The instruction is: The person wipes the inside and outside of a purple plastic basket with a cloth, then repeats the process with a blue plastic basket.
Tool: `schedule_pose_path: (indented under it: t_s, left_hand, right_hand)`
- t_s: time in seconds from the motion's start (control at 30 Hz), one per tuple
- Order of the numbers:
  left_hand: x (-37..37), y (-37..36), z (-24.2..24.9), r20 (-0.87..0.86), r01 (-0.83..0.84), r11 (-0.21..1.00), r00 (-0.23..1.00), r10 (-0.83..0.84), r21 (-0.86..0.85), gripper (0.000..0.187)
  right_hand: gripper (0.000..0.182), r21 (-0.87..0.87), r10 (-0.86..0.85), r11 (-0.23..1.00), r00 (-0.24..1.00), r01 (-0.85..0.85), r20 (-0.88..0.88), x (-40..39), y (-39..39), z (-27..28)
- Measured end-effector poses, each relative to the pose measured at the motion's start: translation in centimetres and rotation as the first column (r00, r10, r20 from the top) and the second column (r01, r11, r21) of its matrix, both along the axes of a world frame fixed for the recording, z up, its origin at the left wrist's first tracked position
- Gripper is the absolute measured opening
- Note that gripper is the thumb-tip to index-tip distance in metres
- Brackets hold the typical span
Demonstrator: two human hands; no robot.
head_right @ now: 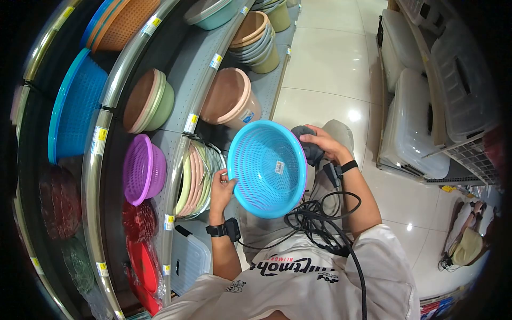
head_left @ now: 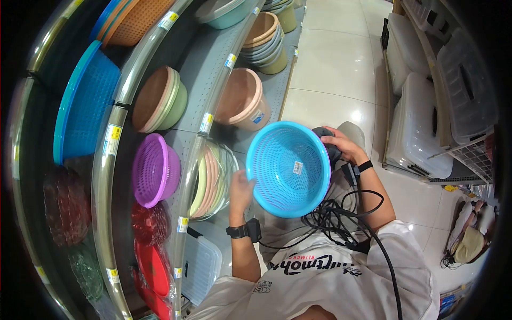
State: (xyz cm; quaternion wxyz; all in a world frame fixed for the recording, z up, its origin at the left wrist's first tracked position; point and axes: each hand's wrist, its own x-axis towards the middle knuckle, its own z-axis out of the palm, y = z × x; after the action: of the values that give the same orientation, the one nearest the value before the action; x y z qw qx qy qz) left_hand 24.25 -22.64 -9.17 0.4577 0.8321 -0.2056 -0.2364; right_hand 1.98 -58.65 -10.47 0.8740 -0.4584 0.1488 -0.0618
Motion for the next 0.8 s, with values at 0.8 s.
schedule_pose_path:
  t_s: [0.8]
  left_hand:
    - [-11.4, -5.4, 13.6, -0.057, 0.862, 0.489, 0.500, -0.864, 0.136, 0.064]
  right_hand:
    - [0.051, -0.181, -0.003, 0.983, 0.994, -0.017, -0.109, 0.1, 0.7, 1.0]
